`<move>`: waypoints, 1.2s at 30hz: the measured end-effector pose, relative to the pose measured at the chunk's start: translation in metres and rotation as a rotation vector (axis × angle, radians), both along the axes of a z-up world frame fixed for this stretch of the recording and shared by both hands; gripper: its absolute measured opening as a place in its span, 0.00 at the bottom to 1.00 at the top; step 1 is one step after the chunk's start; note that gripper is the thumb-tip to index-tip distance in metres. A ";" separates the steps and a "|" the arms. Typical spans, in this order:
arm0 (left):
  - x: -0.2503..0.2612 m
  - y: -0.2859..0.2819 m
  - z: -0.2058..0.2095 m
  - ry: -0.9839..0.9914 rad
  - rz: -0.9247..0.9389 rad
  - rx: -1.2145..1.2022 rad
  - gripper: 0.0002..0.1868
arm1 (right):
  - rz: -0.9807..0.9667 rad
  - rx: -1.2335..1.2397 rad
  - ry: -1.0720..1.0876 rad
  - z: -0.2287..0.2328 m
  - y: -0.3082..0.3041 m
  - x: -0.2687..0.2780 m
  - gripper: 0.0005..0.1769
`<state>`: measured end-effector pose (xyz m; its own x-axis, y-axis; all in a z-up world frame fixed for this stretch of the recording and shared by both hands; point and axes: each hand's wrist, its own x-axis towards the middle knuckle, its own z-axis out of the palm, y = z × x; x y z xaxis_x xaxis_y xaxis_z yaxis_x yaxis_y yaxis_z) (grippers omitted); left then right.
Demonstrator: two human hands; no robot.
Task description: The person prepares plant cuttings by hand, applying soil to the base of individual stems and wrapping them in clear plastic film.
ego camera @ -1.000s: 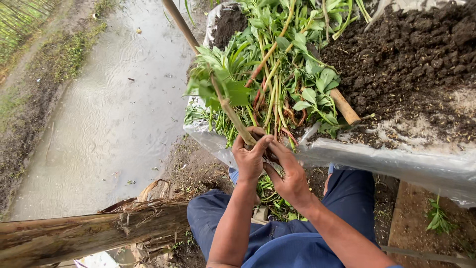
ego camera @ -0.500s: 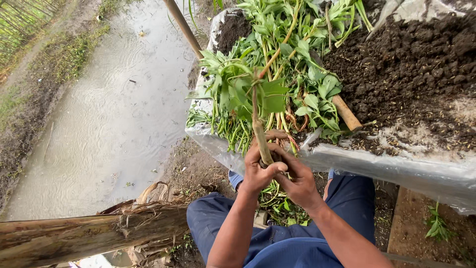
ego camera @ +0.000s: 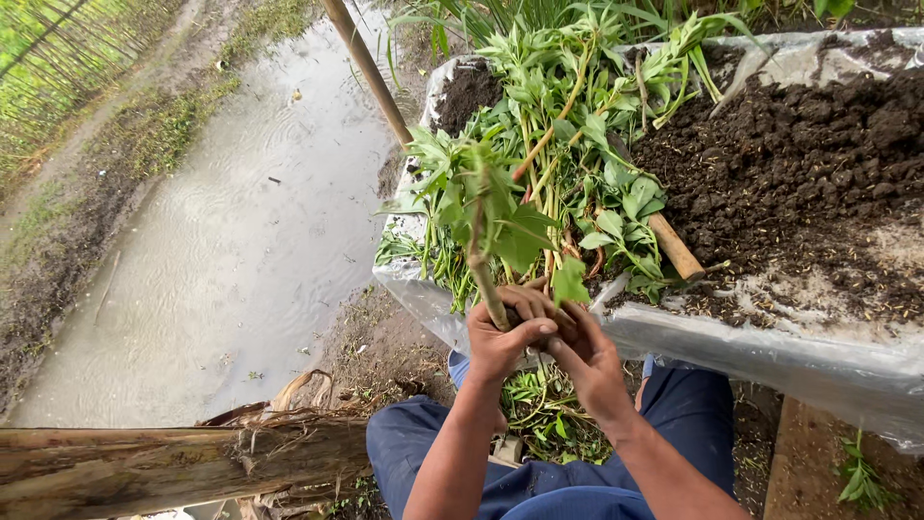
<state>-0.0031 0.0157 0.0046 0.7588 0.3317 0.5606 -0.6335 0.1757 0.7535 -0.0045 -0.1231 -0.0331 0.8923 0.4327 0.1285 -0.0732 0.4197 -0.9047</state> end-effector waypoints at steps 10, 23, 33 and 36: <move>0.000 0.002 -0.021 0.058 0.046 -0.164 0.15 | -0.034 0.002 0.165 -0.024 0.004 0.003 0.26; 0.001 -0.008 0.019 0.106 -0.127 -0.130 0.29 | -0.093 0.126 0.178 -0.027 0.003 0.007 0.30; -0.016 0.006 0.017 0.186 -0.150 -0.023 0.16 | -0.067 0.235 0.203 -0.017 0.009 0.001 0.31; -0.021 -0.004 0.037 0.294 -0.010 0.087 0.32 | -0.086 0.200 0.108 -0.003 0.001 0.005 0.32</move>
<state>-0.0246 0.0118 0.0414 0.8956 0.2837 0.3427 -0.3850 0.1078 0.9166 0.0008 -0.1217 -0.0361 0.9378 0.3305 0.1060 -0.1213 0.5982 -0.7921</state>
